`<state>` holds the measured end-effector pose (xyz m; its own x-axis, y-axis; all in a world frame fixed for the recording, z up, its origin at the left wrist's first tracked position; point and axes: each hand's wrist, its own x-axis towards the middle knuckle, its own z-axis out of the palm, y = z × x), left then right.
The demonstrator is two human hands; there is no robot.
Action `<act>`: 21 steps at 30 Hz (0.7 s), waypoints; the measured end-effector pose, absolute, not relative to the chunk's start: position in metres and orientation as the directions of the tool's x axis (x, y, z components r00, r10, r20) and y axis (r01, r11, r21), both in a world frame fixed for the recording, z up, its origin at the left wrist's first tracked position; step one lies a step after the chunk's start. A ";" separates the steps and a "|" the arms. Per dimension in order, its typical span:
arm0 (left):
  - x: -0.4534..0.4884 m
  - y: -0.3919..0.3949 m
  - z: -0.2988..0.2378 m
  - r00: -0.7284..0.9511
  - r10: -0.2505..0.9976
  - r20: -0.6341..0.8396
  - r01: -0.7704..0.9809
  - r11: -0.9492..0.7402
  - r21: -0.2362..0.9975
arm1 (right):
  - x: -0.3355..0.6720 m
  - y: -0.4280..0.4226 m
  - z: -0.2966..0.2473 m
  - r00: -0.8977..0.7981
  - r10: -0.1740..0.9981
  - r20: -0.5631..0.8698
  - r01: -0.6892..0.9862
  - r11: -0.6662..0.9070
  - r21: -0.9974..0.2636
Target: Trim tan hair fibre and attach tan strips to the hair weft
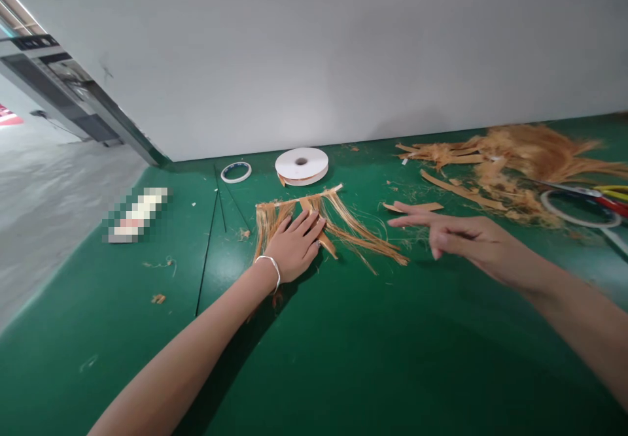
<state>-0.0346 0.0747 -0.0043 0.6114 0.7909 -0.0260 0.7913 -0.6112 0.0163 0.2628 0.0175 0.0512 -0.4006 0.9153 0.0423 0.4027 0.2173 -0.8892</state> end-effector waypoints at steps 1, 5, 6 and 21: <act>-0.035 0.075 -0.005 0.613 0.790 -0.022 0.790 -0.613 0.013 | 0.262 0.017 0.050 -0.400 0.915 0.049 0.297 0.180 -0.938; -0.035 0.074 -0.005 0.616 0.787 -0.022 0.788 -0.616 0.010 | 0.260 0.013 0.043 -0.428 0.904 0.020 -0.029 0.008 -1.000; -0.035 0.074 -0.005 0.617 0.787 -0.023 0.787 -0.616 0.011 | 0.260 0.013 0.042 -0.406 0.914 0.006 -0.041 -0.011 -0.999; -0.033 0.074 -0.002 0.609 0.791 -0.061 0.793 -0.609 0.014 | 0.254 0.016 0.035 -0.306 0.906 0.293 0.749 0.419 -0.513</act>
